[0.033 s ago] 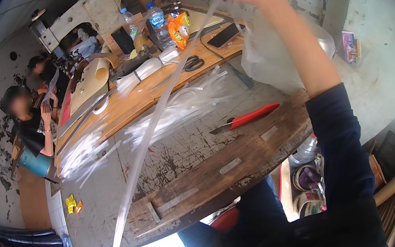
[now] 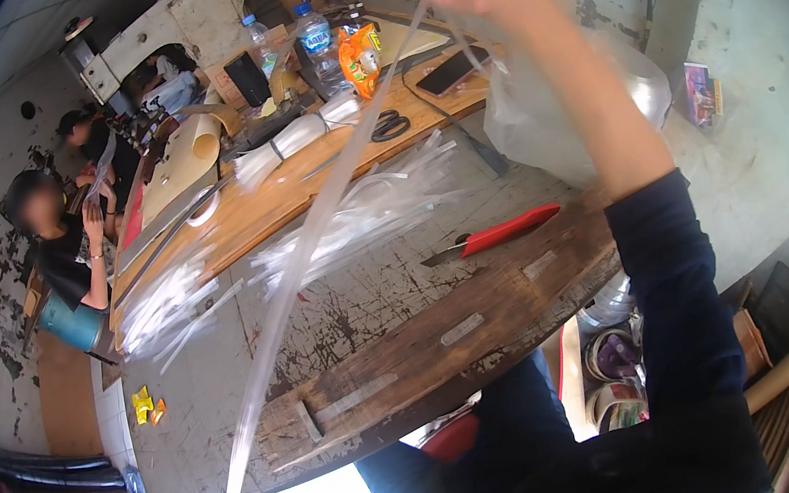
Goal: The person cuts plastic strips against a wooden guide using a utility knife, pulls additional plastic strips from a plastic bag, and aligns them onto the wooden guide.
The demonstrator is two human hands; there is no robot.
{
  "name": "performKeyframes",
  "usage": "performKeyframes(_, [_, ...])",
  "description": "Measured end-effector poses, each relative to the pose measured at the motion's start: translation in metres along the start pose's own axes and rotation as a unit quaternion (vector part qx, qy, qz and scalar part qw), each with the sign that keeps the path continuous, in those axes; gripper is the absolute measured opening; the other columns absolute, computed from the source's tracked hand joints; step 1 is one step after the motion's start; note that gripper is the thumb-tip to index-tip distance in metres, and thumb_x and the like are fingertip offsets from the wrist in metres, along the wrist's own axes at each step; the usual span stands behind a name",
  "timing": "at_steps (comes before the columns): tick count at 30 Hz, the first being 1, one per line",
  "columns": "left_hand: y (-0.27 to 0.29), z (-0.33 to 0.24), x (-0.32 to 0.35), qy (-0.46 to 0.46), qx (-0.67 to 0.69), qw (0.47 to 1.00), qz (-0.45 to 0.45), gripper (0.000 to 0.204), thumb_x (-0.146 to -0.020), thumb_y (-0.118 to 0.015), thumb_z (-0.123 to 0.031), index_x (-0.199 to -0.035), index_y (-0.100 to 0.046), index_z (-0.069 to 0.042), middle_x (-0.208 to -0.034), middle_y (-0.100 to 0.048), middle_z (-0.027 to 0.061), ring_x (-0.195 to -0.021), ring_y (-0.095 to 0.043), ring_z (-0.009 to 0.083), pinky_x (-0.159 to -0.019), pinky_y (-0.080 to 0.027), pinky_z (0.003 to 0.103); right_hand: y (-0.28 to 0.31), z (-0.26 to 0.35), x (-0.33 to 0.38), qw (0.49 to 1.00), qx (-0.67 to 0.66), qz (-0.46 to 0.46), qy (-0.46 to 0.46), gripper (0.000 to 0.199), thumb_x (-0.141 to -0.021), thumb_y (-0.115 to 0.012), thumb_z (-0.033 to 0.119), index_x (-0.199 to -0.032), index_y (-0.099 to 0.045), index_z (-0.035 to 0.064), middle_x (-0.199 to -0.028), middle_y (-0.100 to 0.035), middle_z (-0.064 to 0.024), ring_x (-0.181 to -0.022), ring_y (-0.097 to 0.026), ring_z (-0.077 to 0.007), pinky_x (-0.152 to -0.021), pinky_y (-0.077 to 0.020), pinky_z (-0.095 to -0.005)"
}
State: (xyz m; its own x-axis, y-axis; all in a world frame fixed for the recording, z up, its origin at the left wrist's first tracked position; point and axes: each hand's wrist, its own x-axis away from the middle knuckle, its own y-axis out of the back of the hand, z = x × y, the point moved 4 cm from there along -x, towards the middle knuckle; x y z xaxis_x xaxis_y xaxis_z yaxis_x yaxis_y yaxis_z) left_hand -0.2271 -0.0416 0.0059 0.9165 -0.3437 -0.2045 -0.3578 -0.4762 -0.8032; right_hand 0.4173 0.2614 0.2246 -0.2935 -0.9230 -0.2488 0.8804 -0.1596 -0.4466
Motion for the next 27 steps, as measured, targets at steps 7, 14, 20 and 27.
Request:
performKeyframes(7, [-0.004, 0.027, 0.022, 0.113, -0.029, 0.985, 0.124, 0.045, -0.087, -0.048, -0.044, -0.113, -0.052, -0.009, -0.112, -0.057, 0.0141, -0.081, -0.061, 0.0198, -0.046, -0.044, 0.023, -0.156, -0.114, 0.168, 0.964, 0.054, 0.241, -0.101, 0.02, -0.09, -0.047, 0.017, -0.097, -0.05, -0.0012, -0.067, -0.054, -0.0052, -0.046, -0.048, -0.0102, -0.043, -0.0412, -0.0227])
performKeyframes(14, [-0.12, 0.092, 0.151, 0.164, -0.156, 0.776, 0.589, 0.094, -0.058, -0.08, -0.039, -0.124, -0.026, 0.0, -0.111, -0.041, 0.0133, -0.092, -0.047, 0.0183, -0.077, -0.037, 0.03, -0.162, -0.131, 0.311, 0.913, 0.134, 0.385, -0.023, 0.009, -0.092, -0.038, 0.008, -0.096, -0.039, -0.0005, -0.069, -0.053, -0.008, -0.053, -0.053, -0.0149, -0.047, -0.0429, -0.0277])
performKeyframes(20, [-0.127, 0.077, 0.184, 0.199, -0.088, 0.653, 0.725, 0.069, -0.066, -0.074, -0.038, -0.112, -0.04, 0.001, -0.096, -0.05, 0.0089, -0.084, -0.049, 0.0155, -0.068, -0.038, 0.028, -0.153, -0.115, 0.338, 0.914, 0.079, 0.392, 0.065, 0.011, -0.092, -0.04, 0.007, -0.098, -0.045, 0.0002, -0.09, -0.048, -0.0119, -0.082, -0.054, -0.0194, -0.071, -0.0431, -0.03])
performKeyframes(27, [-0.118, 0.076, 0.181, 0.25, -0.061, 0.603, 0.755, 0.053, -0.07, -0.069, -0.033, -0.103, -0.044, 0.0, -0.088, -0.051, 0.0077, -0.073, -0.046, 0.0149, -0.062, -0.036, 0.027, -0.1, -0.098, 0.327, 0.962, -0.089, 0.253, -0.053, 0.015, -0.09, -0.047, 0.009, -0.102, -0.049, 0.0004, -0.099, -0.053, -0.0094, -0.091, -0.056, -0.0198, -0.076, -0.046, -0.0313])
